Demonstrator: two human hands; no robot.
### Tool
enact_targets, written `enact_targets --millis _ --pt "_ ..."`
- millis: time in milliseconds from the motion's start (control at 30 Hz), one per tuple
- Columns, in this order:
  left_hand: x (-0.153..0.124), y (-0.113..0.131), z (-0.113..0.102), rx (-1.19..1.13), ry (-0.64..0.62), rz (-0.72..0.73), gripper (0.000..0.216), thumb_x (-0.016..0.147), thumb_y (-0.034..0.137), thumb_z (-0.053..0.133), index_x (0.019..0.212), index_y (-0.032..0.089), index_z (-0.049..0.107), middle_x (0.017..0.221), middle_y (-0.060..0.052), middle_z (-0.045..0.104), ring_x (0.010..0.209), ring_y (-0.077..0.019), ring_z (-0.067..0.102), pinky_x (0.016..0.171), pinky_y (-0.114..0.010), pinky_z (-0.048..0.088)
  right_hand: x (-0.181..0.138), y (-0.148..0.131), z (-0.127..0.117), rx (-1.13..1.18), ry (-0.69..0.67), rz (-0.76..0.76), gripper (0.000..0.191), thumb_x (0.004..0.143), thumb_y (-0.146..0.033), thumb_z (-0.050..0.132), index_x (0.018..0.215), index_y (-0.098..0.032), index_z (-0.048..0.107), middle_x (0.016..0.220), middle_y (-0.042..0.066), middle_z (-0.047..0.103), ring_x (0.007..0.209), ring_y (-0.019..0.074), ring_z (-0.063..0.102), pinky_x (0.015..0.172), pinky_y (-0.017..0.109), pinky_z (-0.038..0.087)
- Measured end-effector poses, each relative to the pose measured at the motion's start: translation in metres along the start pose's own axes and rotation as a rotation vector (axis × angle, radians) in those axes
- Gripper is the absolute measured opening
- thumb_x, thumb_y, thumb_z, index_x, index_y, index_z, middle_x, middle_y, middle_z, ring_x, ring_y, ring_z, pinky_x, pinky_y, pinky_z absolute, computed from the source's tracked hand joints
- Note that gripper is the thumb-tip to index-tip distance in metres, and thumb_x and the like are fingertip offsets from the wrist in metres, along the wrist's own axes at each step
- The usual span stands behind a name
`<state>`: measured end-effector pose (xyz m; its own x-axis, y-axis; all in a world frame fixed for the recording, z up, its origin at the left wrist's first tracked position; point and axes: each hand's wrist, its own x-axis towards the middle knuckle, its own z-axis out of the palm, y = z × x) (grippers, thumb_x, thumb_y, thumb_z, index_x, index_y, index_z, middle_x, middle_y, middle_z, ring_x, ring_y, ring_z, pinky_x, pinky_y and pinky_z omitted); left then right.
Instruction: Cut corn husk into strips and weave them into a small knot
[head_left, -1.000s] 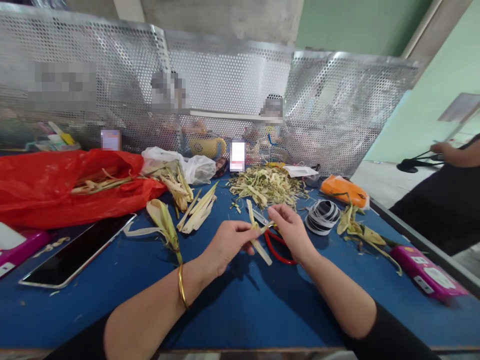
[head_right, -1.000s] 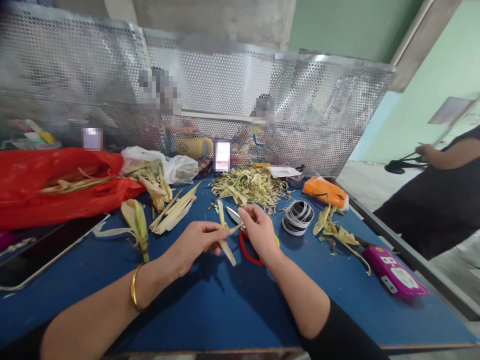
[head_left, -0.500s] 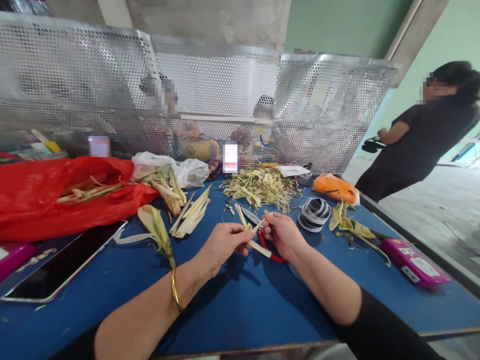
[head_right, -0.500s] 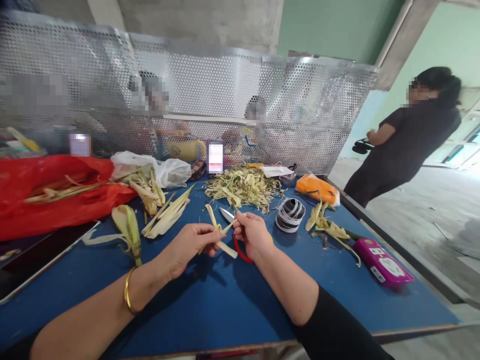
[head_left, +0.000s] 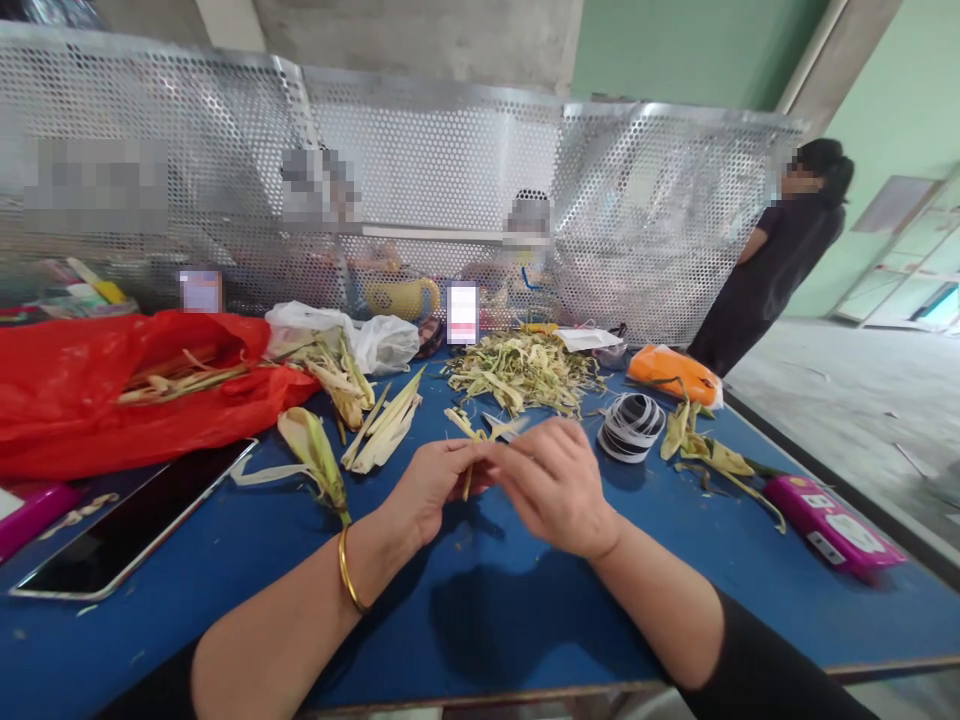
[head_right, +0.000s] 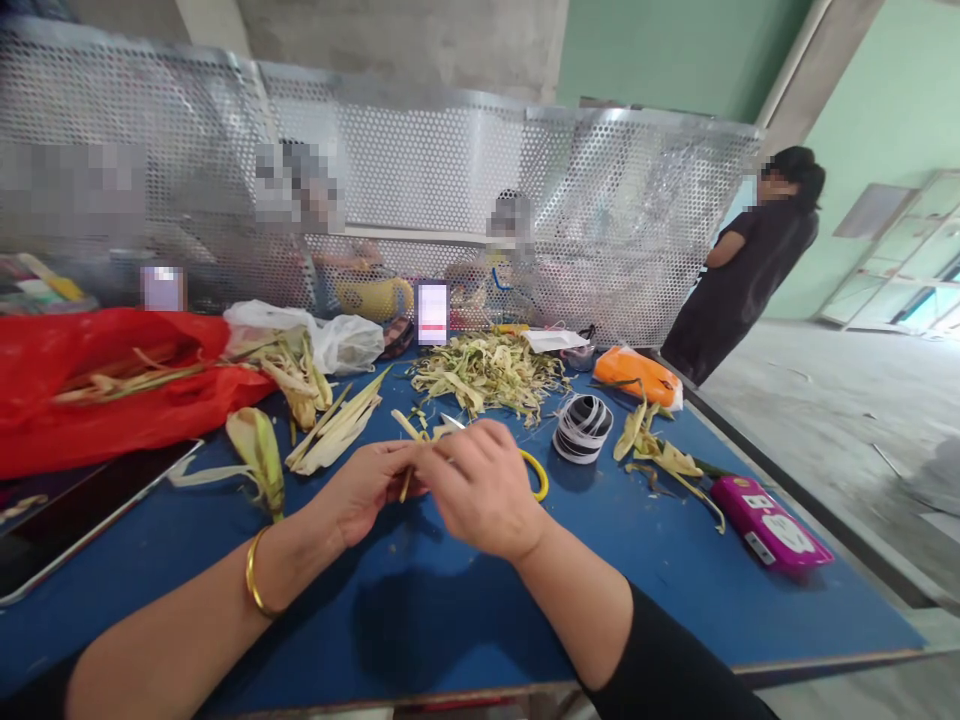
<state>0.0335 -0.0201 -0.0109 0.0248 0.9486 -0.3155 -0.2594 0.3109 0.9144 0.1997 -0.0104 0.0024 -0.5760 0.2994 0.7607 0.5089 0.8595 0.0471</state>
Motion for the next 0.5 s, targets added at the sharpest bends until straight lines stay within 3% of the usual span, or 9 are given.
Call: enact_targets --millis 133,267,400,500 --pt "0.003 -0.005 -0.001 -0.041 -0.057 0.025 0.023 0.06 0.03 0.078 0.074 0.012 0.072 0.068 -0.002 0.067 0.059 -0.0104 0.056 0.053 -0.02 0.041 0.001 -0.009 0.01 -0.068 -0.249 -0.273 0.02 0.096 -0.019 0.044 0.1 -0.018 0.063 0.083 0.004 0.064 0.081 0.0177 0.053 0.081 0.034 0.037" --pt "0.005 -0.009 0.001 -0.078 -0.014 -0.044 0.03 0.052 0.032 0.083 0.07 0.012 0.07 0.062 -0.001 0.064 0.055 -0.0095 0.055 0.05 -0.019 0.038 0.0 -0.011 0.02 -0.179 -0.445 -0.294 0.016 0.095 -0.017 0.046 0.096 -0.014 0.061 0.088 0.006 0.062 0.086 0.0216 0.052 0.08 0.036 0.037" --pt "0.003 -0.006 0.001 -0.104 -0.139 -0.044 0.032 0.056 0.036 0.084 0.073 0.012 0.071 0.069 -0.003 0.067 0.065 -0.0105 0.059 0.058 -0.019 0.043 -0.003 -0.012 0.023 -0.186 -0.389 -0.238 0.018 0.095 -0.015 0.043 0.087 -0.014 0.059 0.083 0.006 0.06 0.08 0.0206 0.051 0.08 0.035 0.036" --pt "0.001 -0.001 -0.001 -0.158 -0.214 -0.013 0.029 0.057 0.029 0.085 0.076 0.011 0.072 0.073 -0.003 0.067 0.067 -0.0085 0.058 0.062 -0.017 0.044 -0.004 -0.01 0.021 -0.153 -0.286 -0.164 0.025 0.097 -0.013 0.038 0.081 -0.015 0.058 0.078 0.005 0.059 0.075 0.0189 0.05 0.079 0.034 0.036"
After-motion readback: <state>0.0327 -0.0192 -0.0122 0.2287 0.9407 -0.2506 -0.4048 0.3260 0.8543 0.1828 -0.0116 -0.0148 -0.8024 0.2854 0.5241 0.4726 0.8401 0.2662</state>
